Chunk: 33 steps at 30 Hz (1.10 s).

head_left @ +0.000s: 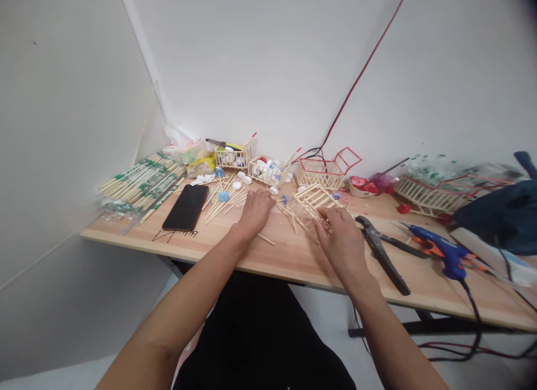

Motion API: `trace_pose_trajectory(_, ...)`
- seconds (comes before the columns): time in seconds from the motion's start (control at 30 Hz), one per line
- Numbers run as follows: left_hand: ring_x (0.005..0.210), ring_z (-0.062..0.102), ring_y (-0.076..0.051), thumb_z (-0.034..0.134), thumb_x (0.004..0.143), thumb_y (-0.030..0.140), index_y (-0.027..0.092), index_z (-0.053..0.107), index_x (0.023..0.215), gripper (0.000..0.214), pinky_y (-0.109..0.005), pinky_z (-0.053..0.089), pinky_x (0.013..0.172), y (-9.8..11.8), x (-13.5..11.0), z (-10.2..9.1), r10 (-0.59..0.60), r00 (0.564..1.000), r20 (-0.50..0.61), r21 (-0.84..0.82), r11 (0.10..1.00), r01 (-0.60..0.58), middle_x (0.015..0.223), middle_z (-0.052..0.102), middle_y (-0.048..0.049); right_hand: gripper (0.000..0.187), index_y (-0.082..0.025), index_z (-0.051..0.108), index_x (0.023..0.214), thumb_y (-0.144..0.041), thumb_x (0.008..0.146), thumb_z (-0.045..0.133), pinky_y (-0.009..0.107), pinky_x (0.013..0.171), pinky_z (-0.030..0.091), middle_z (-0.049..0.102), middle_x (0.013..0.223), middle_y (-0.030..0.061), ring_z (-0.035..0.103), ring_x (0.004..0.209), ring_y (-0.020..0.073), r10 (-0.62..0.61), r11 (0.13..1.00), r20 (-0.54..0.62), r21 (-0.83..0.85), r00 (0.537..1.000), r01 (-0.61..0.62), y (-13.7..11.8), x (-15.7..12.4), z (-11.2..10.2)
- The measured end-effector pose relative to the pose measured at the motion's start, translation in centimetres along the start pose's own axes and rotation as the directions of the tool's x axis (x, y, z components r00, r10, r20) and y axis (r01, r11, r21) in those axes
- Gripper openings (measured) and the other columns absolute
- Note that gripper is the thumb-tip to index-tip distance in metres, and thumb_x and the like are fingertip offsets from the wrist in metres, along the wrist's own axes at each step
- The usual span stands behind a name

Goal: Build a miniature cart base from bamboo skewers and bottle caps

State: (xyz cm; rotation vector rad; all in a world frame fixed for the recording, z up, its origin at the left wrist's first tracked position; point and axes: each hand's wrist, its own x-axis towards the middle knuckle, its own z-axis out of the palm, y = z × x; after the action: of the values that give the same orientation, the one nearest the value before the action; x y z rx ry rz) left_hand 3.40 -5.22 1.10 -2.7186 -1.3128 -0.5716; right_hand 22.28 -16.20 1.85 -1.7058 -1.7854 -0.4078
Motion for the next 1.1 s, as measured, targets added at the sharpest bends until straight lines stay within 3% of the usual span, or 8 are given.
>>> trace_pose_trajectory(0.33, 0.094, 0.052, -0.025, 0.039, 0.092, 0.015, 0.016, 0.069, 0.085, 0.031, -0.038, 0.032, 0.078, 0.0, 0.0, 0.1, 0.002, 1.0, -0.009, 0.002, 1.0, -0.002, 0.094, 0.064, -0.0107, 0.019, -0.02, 0.062, 0.1, -0.03, 0.088, 0.051, 0.035, 0.07, 0.044, 0.062, 0.093, 0.009, 0.059, 0.084, 0.025, -0.01, 0.999, 0.027, -0.032, 1.0, 0.011, -0.7, 0.2, -0.4)
trace_pose_trajectory(0.67, 0.093, 0.053, -0.026, 0.039, 0.092, 0.017, 0.016, 0.069, 0.086, 0.03, -0.038, 0.031, 0.076, -0.1, 0.0, 0.1, 0.001, 1.0, -0.009, -0.001, 1.0, -0.001, 0.095, 0.064, -0.0107, 0.021, -0.018, 0.063, 0.102, -0.032, 0.088, 0.053, 0.034, 0.072, 0.045, 0.064, 0.091, 0.0075, 0.061, 0.082, 0.0229, 0.027, 0.992, 0.034, 0.124, 0.999, -0.031, -0.8, 0.3, -1.2)
trace_pose_trajectory(1.1, 0.095, 0.054, -0.025, 0.037, 0.091, 0.01, 0.021, 0.067, 0.1, 0.033, -0.039, 0.031, 0.078, -0.1, -0.1, 0.3, -0.017, 0.999, -0.043, -0.02, 1.0, 0.016, 0.096, 0.066, -0.0076, 0.02, -0.019, 0.064, 0.1, -0.033, 0.088, 0.054, 0.034, 0.074, 0.047, 0.066, 0.093, 0.0064, 0.062, 0.078, 0.02, 0.043, 0.986, -0.008, 0.165, 0.999, -0.041, -0.9, 0.0, -2.0)
